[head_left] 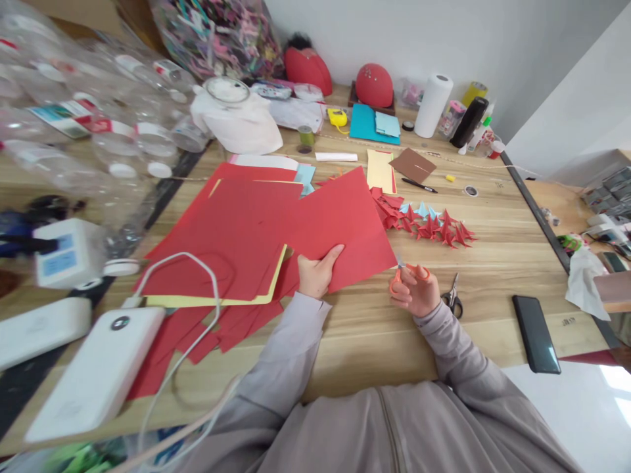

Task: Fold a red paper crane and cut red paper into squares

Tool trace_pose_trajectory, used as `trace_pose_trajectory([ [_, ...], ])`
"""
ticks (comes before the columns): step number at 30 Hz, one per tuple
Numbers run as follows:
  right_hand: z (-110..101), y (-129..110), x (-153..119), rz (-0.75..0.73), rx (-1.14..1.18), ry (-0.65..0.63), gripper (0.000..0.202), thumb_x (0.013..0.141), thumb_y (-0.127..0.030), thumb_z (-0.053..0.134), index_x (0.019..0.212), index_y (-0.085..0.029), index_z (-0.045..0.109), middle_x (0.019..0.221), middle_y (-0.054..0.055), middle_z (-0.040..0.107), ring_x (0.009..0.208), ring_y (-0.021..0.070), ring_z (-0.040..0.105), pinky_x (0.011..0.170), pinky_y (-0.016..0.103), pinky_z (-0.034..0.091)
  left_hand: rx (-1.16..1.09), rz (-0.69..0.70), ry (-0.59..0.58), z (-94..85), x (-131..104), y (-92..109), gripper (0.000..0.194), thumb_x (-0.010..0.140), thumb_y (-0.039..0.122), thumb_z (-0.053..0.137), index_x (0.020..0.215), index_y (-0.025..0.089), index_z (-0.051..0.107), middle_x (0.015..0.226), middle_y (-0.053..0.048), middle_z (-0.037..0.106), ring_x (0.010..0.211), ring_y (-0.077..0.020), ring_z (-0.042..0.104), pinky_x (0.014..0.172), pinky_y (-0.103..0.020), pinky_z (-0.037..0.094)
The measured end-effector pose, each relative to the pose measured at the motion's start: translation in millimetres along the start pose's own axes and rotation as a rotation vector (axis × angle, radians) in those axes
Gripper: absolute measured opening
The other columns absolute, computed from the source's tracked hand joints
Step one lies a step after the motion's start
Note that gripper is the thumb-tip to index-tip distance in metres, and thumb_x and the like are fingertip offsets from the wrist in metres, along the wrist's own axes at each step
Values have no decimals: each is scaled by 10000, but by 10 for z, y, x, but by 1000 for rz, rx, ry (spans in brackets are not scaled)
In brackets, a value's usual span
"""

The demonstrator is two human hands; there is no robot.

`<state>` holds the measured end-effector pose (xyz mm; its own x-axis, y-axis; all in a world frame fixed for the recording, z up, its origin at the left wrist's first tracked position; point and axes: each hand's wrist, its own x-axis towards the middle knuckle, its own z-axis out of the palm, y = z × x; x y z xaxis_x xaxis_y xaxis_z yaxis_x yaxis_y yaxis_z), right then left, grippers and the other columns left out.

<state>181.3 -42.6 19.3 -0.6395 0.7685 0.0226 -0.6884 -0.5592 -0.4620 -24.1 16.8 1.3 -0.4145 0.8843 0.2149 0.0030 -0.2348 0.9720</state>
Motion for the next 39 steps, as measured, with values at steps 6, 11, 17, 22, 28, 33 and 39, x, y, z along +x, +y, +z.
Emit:
trace_pose_trajectory([
  [6, -80, -75, -36, 86, -16, -54, 437, 818, -480, 559, 572, -196, 334, 551, -14, 508, 357, 60, 280, 353, 192, 263, 54, -23, -76, -17, -13, -1, 374, 605, 319, 792, 905, 113, 707, 875, -105, 735, 994, -249, 667, 971, -385, 496],
  [11, -25, -43, -9, 18, 10, -22, 461, 821, -472, 569, 573, -197, 295, 564, -21, 481, 388, 58, 275, 383, 184, 273, 58, -9, -50, -5, -20, -10, 363, 620, 328, 781, 902, 111, 705, 896, -110, 733, 1004, -246, 664, 954, -377, 508],
  [17, 58, 18, 21, -29, 26, 51, 520, 789, -483, 614, 573, -201, 234, 597, -33, 407, 448, 68, 258, 409, 177, 283, 56, 18, -9, 5, -10, -4, 396, 629, 316, 774, 955, 108, 691, 890, -103, 733, 1004, -240, 664, 975, -377, 493],
  [22, 80, 27, 17, -49, -56, 141, 571, 739, -521, 659, 579, -204, 212, 603, -30, 393, 476, 75, 267, 415, 176, 285, 23, -11, 0, 5, -8, -5, 418, 612, 305, 788, 972, 117, 688, 935, -106, 729, 1036, -242, 651, 1000, -377, 473],
  [28, 0, 1, 7, -8, -63, 90, 559, 743, -533, 643, 563, -205, 227, 561, -41, 376, 439, 74, 279, 390, 184, 265, -48, -84, 23, 12, -19, 18, 416, 594, 324, 798, 937, 114, 693, 953, -111, 728, 1026, -243, 655, 972, -371, 492],
  [33, -70, -39, -6, -2, -57, 0, 505, 790, -525, 584, 541, -202, 286, 523, -29, 439, 378, 66, 279, 366, 193, 235, -162, -180, -49, 8, -41, -23, 424, 586, 345, 808, 931, 122, 700, 942, -105, 732, 983, -236, 670, 935, -370, 517],
  [39, -78, -47, -11, -4, -87, -45, 482, 791, -503, 585, 543, -194, 311, 529, -15, 494, 356, 60, 310, 367, 194, 248, -206, -222, -107, 10, -57, -100, 451, 575, 354, 818, 944, 121, 702, 937, -106, 733, 966, -236, 674, 907, -369, 532],
])
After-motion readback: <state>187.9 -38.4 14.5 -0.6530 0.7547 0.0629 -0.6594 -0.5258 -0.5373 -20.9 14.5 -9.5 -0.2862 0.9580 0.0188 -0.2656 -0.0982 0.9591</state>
